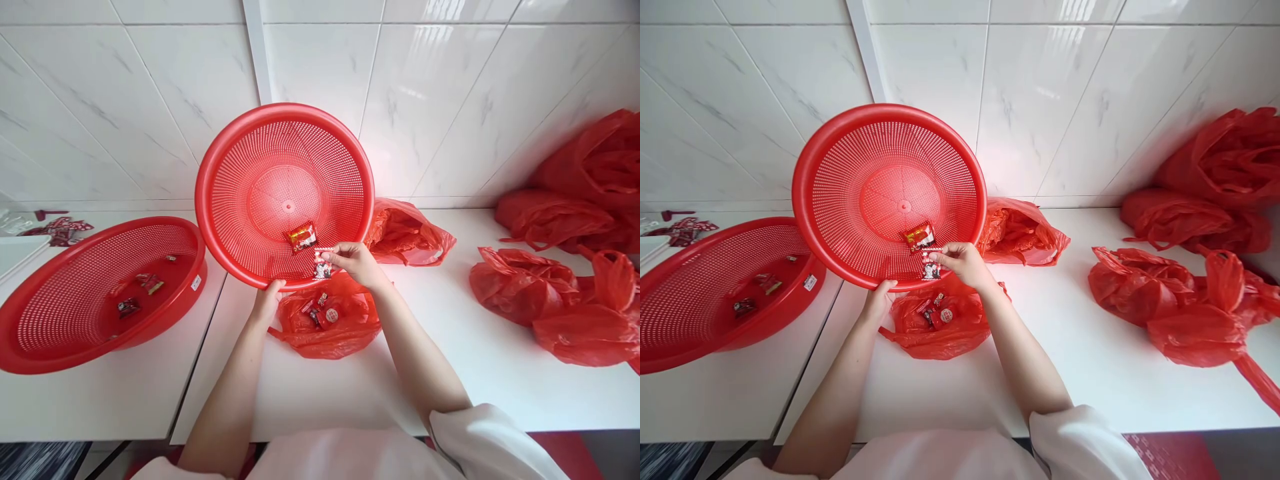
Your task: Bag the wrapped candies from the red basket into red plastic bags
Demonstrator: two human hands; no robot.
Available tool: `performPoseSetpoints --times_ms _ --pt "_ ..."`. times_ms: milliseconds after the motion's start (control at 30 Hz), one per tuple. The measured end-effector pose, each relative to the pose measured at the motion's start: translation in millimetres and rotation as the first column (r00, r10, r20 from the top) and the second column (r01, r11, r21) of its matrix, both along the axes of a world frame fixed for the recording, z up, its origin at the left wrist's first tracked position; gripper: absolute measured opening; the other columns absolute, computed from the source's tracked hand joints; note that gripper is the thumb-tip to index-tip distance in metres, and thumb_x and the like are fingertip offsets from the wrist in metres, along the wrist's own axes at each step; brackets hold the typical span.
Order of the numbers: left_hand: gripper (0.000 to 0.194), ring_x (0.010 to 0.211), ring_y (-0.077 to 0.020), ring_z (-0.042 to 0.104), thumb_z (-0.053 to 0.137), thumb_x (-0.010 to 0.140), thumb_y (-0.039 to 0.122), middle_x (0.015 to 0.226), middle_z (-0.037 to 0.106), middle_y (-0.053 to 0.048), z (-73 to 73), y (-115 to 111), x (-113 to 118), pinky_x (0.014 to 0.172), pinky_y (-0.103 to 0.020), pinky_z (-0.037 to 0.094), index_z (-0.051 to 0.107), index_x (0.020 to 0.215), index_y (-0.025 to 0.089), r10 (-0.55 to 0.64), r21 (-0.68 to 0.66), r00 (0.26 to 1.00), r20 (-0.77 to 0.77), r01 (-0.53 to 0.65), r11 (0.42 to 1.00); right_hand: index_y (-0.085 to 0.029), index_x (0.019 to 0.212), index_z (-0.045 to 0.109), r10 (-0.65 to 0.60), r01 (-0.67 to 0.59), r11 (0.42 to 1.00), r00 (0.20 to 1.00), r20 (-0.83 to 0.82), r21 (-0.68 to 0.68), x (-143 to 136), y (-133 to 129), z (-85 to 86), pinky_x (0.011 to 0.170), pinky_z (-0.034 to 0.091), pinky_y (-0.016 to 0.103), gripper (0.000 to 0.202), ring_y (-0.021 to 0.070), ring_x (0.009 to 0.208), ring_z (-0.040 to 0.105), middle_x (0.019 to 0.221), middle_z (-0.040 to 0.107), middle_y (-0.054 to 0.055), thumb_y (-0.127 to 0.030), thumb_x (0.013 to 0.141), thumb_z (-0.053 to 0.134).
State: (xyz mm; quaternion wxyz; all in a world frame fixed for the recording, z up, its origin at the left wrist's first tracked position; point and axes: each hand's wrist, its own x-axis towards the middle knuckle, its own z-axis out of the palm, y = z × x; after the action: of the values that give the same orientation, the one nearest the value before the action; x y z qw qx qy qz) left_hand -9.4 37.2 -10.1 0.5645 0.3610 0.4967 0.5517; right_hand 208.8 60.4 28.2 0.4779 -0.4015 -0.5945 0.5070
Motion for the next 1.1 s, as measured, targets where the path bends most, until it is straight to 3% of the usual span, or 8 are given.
performPoseSetpoints --times_ms 133,300,633,800,1000,1100 --pt "0.028 0.093 -0.028 0.064 0.062 0.07 0.024 0.082 0.069 -0.009 3.6 -1.0 0.5 0.075 -0.037 0.053 0.061 0.094 0.01 -0.089 -0.04 0.995 0.049 0.091 0.995 -0.015 0.074 0.065 -0.022 0.02 0.999 0.999 -0.041 -0.032 0.2 2.1 -1.6 0.058 0.043 0.024 0.035 0.01 0.059 0.054 0.068 0.065 0.001 -0.047 0.067 0.078" --pt "0.032 0.094 -0.0308 0.065 0.064 0.066 0.027 0.086 0.069 -0.009 4.1 -0.1 -0.5 0.073 -0.039 0.054 0.061 0.095 0.013 -0.119 -0.067 0.99 0.081 0.125 0.99 -0.015 0.076 0.065 -0.027 0.024 0.999 0.997 -0.073 -0.045 0.0 2.8 -1.0 0.057 0.044 0.024 0.036 0.0105 0.06 0.057 0.07 0.067 0.002 -0.044 0.062 0.082" --pt "0.035 0.097 -0.0317 0.065 0.064 0.065 0.027 0.088 0.07 -0.009 4.6 0.0 -0.1 0.075 -0.04 0.055 0.062 0.097 0.014 -0.136 -0.066 0.984 0.117 0.144 0.987 -0.015 0.077 0.064 0.014 -0.017 0.999 0.997 -0.072 -0.035 -0.6 1.1 -0.9 0.058 0.044 0.024 0.034 0.0107 0.06 0.057 0.071 0.068 0.002 -0.041 0.064 0.081" --pt "0.031 0.096 -0.0326 0.066 0.063 0.066 0.027 0.084 0.07 -0.01 2.2 -0.3 -1.3 0.075 -0.041 0.055 0.063 0.093 0.013 -0.156 -0.07 0.979 0.134 0.167 0.984 -0.015 0.074 0.07 -0.001 -0.01 0.998 0.987 0.158 0.067 3.8 -4.4 5.9 0.061 0.042 0.025 0.035 0.0116 0.062 0.055 0.067 0.065 0.0 -0.05 0.075 0.069" --pt "0.03 0.095 -0.0317 0.067 0.062 0.066 0.027 0.088 0.07 -0.011 -2.9 2.1 -2.7 0.08 -0.044 0.055 0.064 0.092 0.012 -0.174 -0.068 0.973 0.151 0.186 0.98 -0.017 0.084 0.073 0.312 -0.311 0.949 0.896 0.315 -0.054 13.1 -9.8 10.5 0.067 0.048 0.027 0.03 0.0168 0.072 0.065 0.077 0.072 0.004 -0.046 0.077 0.068" --pt "0.028 0.092 -0.03 0.068 0.061 0.068 0.025 0.089 0.07 -0.01 -5.0 2.7 -2.7 0.083 -0.044 0.054 0.065 0.093 0.012 -0.196 -0.046 0.965 0.174 0.206 0.977 -0.017 0.075 0.071 0.347 -0.346 0.934 0.816 0.463 -0.089 15.5 -10.5 10.5 0.061 0.047 0.026 0.027 0.0163 0.064 0.064 0.067 0.07 0.003 -0.042 0.081 0.063"
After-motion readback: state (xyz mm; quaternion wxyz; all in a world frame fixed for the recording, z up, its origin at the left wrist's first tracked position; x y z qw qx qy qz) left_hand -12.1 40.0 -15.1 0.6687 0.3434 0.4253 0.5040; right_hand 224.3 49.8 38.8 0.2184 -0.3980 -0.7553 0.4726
